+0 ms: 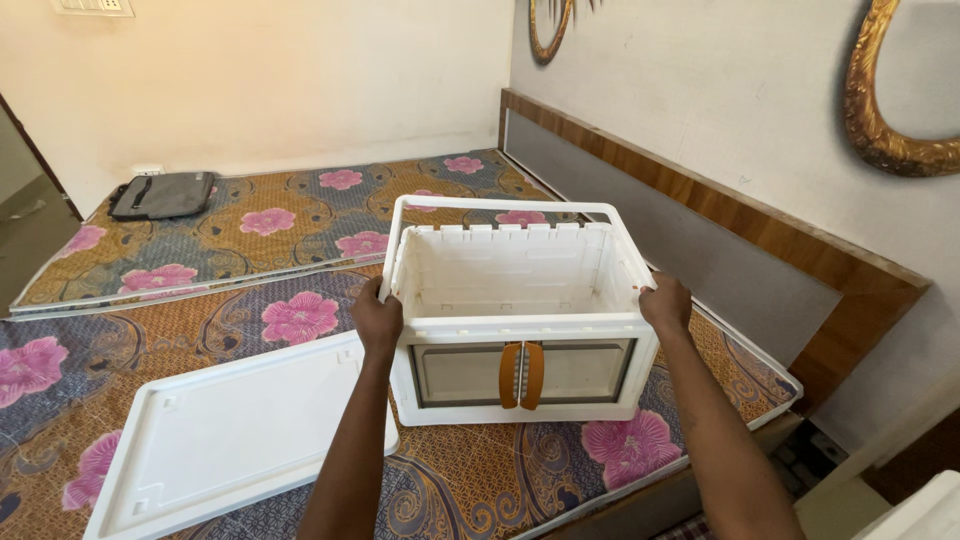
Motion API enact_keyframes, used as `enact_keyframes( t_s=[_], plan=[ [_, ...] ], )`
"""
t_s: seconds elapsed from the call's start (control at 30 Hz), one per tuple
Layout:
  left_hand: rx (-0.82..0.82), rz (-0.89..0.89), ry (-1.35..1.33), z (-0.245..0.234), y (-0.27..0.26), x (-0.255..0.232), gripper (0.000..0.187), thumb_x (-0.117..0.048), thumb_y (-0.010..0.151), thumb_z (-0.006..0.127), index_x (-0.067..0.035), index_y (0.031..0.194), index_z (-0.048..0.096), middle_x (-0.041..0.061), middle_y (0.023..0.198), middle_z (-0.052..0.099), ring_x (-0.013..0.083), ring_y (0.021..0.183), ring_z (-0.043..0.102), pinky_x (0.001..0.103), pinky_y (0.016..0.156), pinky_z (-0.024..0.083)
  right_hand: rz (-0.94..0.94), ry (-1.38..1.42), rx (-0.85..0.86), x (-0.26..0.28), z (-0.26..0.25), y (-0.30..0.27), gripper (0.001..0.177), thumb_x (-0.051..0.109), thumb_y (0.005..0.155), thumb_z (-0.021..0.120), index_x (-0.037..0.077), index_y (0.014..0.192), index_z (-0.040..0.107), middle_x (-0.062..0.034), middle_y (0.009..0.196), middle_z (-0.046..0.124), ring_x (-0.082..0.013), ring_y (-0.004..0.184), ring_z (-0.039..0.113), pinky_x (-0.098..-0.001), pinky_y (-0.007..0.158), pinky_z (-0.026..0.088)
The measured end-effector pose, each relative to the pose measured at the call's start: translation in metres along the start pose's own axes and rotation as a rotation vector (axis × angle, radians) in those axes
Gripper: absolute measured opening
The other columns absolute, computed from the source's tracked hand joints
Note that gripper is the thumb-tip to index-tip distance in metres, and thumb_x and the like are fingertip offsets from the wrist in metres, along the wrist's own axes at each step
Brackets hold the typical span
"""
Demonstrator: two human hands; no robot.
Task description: The person lifts a white plastic storage box from a stack, places it on a bed, and removes the lid. They then open the front doors, inspect the empty interior, close the doors, and replace the lid. Finally, they lift the box and return it to the stack.
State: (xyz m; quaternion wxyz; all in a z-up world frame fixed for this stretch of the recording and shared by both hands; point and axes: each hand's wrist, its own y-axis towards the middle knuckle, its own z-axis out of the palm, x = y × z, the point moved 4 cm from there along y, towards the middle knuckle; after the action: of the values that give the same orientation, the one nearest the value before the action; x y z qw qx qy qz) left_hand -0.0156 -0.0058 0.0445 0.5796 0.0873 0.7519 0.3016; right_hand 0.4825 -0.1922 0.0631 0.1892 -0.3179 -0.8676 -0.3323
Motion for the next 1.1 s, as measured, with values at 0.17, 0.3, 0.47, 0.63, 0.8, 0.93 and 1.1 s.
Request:
enact_keyframes(
  t_s=[0.17, 0.3, 0.47, 0.63, 0.8, 0.93, 1.1],
  plan=[
    [-0.001, 0.044, 0.016, 0.001, -0.001, 0.002, 0.047, 0.0, 0.077, 0.057, 0.007, 0.123, 0.068, 0.029, 0.108, 0.073, 0.0399, 0.1, 0.073, 0.044, 0.095, 0.055, 0.051, 0.01, 0.006, -0.009, 0.006, 0.004, 0.031, 0.016, 0.09, 0.073, 0.011, 0.121, 0.075, -0.02, 0.109, 0.075, -0.0387, 0.1, 0.071, -0.0475, 0.087, 0.055],
    [0.006, 0.001, -0.025, 0.003, 0.002, 0.008, 0.048, -0.001, 0.078, 0.056, 0.007, 0.123, 0.068, 0.029, 0.109, 0.073, 0.038, 0.101, 0.074, 0.042, 0.096, 0.055, -0.052, 0.033, -0.088, 0.004, -0.009, 0.004, 0.036, 0.015, 0.087, 0.075, 0.005, 0.121, 0.073, -0.0229, 0.109, 0.073, -0.0379, 0.098, 0.072, -0.0453, 0.087, 0.055],
    [0.007, -0.011, -0.041, 0.008, 0.005, 0.019, 0.047, -0.001, 0.078, 0.058, 0.008, 0.124, 0.068, 0.028, 0.112, 0.073, 0.0371, 0.104, 0.073, 0.041, 0.098, 0.054, -0.021, 0.062, -0.024, 0.03, -0.046, 0.006, 0.024, 0.015, 0.092, 0.072, 0.008, 0.115, 0.078, -0.0201, 0.098, 0.076, -0.0366, 0.091, 0.073, -0.0465, 0.084, 0.055],
    [0.042, -0.078, -0.09, 0.003, 0.011, 0.031, 0.045, -0.001, 0.079, 0.062, 0.006, 0.123, 0.069, 0.024, 0.112, 0.075, 0.0328, 0.103, 0.074, 0.039, 0.097, 0.054, -0.039, 0.131, -0.011, 0.047, -0.068, -0.015, 0.024, 0.017, 0.092, 0.075, 0.01, 0.114, 0.079, -0.0174, 0.095, 0.077, -0.0318, 0.085, 0.074, -0.0449, 0.08, 0.056],
    [-0.04, -0.21, -0.403, -0.005, 0.007, 0.04, 0.041, 0.001, 0.079, 0.065, 0.006, 0.12, 0.07, 0.018, 0.106, 0.076, 0.0256, 0.095, 0.073, 0.034, 0.087, 0.056, -0.037, 0.322, -0.092, 0.051, -0.06, -0.021, 0.039, 0.012, 0.088, 0.079, 0.006, 0.126, 0.073, -0.0144, 0.105, 0.077, -0.0221, 0.088, 0.074, -0.0364, 0.081, 0.057],
    [-0.128, -0.374, -0.825, -0.025, 0.009, 0.053, 0.034, 0.0, 0.086, 0.061, 0.006, 0.118, 0.068, 0.014, 0.105, 0.073, 0.0224, 0.092, 0.072, 0.033, 0.079, 0.059, 0.054, 0.633, -0.069, 0.055, -0.036, -0.023, 0.047, 0.005, 0.087, 0.076, 0.0, 0.133, 0.065, -0.014, 0.117, 0.075, -0.0169, 0.094, 0.074, -0.0289, 0.078, 0.061],
    [-0.183, -0.493, -1.199, -0.072, 0.017, 0.063, 0.031, -0.011, 0.092, 0.056, 0.004, 0.116, 0.068, 0.015, 0.107, 0.07, 0.0261, 0.095, 0.073, 0.035, 0.084, 0.062, 0.024, 0.942, -0.002, 0.086, -0.002, -0.033, 0.045, -0.001, 0.089, 0.074, -0.003, 0.133, 0.064, -0.013, 0.116, 0.076, -0.0145, 0.095, 0.072, -0.0262, 0.081, 0.059]
  ],
)
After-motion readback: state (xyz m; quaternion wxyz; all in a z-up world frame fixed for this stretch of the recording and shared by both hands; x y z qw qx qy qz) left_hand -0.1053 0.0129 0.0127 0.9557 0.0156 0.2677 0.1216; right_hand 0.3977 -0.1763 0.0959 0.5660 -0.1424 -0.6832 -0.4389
